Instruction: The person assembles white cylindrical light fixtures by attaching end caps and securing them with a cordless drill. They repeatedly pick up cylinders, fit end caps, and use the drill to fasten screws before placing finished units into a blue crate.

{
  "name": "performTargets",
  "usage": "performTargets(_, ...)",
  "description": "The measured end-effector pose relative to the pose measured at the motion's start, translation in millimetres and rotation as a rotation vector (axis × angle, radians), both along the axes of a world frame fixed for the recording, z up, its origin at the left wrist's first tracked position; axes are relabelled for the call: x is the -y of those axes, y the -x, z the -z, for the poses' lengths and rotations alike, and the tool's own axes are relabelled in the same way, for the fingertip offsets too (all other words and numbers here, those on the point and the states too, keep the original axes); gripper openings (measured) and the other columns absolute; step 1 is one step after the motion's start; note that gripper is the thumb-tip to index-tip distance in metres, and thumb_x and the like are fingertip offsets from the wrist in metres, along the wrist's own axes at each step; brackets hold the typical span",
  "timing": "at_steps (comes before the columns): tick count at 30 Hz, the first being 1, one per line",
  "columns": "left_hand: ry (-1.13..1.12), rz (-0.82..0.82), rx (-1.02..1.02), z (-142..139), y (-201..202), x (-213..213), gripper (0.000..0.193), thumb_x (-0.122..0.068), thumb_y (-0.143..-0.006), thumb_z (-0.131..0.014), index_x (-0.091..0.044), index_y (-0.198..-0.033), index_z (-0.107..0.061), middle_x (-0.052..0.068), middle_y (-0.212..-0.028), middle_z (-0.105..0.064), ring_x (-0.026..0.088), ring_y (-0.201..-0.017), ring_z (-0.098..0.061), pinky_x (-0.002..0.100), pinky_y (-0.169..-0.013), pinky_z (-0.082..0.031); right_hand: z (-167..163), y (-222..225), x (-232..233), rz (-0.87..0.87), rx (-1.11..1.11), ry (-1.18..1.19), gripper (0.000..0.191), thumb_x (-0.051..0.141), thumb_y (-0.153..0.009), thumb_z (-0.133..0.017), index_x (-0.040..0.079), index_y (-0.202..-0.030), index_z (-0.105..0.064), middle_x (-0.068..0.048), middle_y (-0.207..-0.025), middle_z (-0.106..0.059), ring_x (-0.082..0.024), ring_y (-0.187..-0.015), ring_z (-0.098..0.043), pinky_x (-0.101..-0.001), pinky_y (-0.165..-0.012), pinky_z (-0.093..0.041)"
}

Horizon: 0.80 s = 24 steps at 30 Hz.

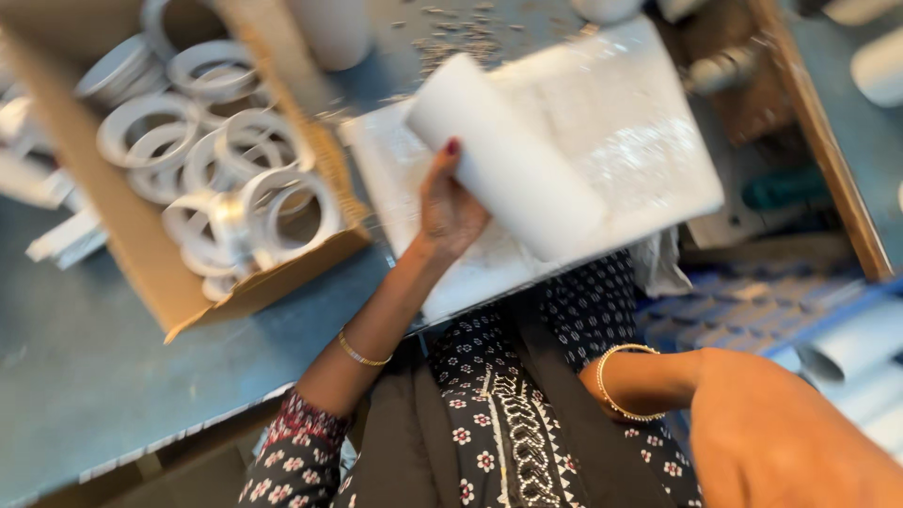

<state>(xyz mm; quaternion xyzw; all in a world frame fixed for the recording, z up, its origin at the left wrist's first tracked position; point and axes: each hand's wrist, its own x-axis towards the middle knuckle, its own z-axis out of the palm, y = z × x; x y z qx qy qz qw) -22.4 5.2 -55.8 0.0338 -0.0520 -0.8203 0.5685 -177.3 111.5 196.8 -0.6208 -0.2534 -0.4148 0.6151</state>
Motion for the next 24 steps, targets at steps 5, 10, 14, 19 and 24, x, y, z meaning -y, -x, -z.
performTargets(5, -0.002, -0.075, 0.176, 0.6, 2.4, -5.9, 0.059, -0.036, -0.093, -0.077, -0.005, -0.138, -0.054, 0.012, -0.134, -0.063, 0.031, -0.13, -0.057, 0.055, -0.117, -0.043, 16.9, 32.3, -35.9, 0.153, -0.097, 0.018, 0.049, 0.01, -0.103, -0.067, 0.007, -0.147, -0.046, -0.016, -0.115, -0.068, -0.023, -0.107, -0.07, -0.0322, -0.097, -0.057)
performTargets(10, 0.175, -0.054, 0.337, -7.0, 1.7, -12.3, 0.072, -0.047, -0.093, -0.075, -0.011, -0.149, -0.047, 0.014, -0.145, -0.056, 0.034, -0.137, -0.051, 0.057, -0.12, -0.04, 46.1, 65.6, -66.1, 0.464, -0.347, -0.115, 0.05, 0.013, -0.102, -0.069, 0.007, -0.146, -0.047, -0.016, -0.117, -0.068, -0.023, -0.109, -0.069, -0.0332, -0.099, -0.056)
performTargets(14, 0.354, -0.005, 0.434, -10.9, 3.8, -13.8, 0.083, -0.056, -0.093, -0.073, -0.015, -0.157, -0.041, 0.015, -0.153, -0.051, 0.036, -0.143, -0.046, 0.058, -0.122, -0.037, 57.5, 112.5, -95.6, 0.661, -0.362, -0.187, 0.051, 0.015, -0.101, -0.071, 0.007, -0.145, -0.048, -0.015, -0.118, -0.067, -0.023, -0.11, -0.069, -0.034, -0.1, -0.056)
performTargets(19, 0.47, 0.022, 0.518, -9.0, 14.4, -23.0, 0.084, -0.064, -0.096, -0.069, -0.019, -0.16, -0.041, 0.013, -0.153, -0.05, 0.033, -0.143, -0.046, 0.057, -0.123, -0.038, 22.1, 214.1, -181.0, 0.612, 0.034, 0.01, 0.051, 0.017, -0.1, -0.073, 0.008, -0.144, -0.049, -0.015, -0.12, -0.067, -0.024, -0.112, -0.068, -0.0351, -0.102, -0.055)
performTargets(24, 0.569, 0.024, 0.546, -14.6, 52.0, -40.5, 0.08, -0.068, -0.094, -0.065, -0.017, -0.152, -0.044, 0.012, -0.143, -0.054, 0.029, -0.135, -0.053, 0.045, -0.122, -0.039, 20.0, 264.1, -225.6, 0.692, -0.023, 0.057, 0.053, 0.02, -0.099, -0.075, 0.008, -0.143, -0.05, -0.014, -0.121, -0.066, -0.024, -0.114, -0.068, -0.0361, -0.103, -0.055)
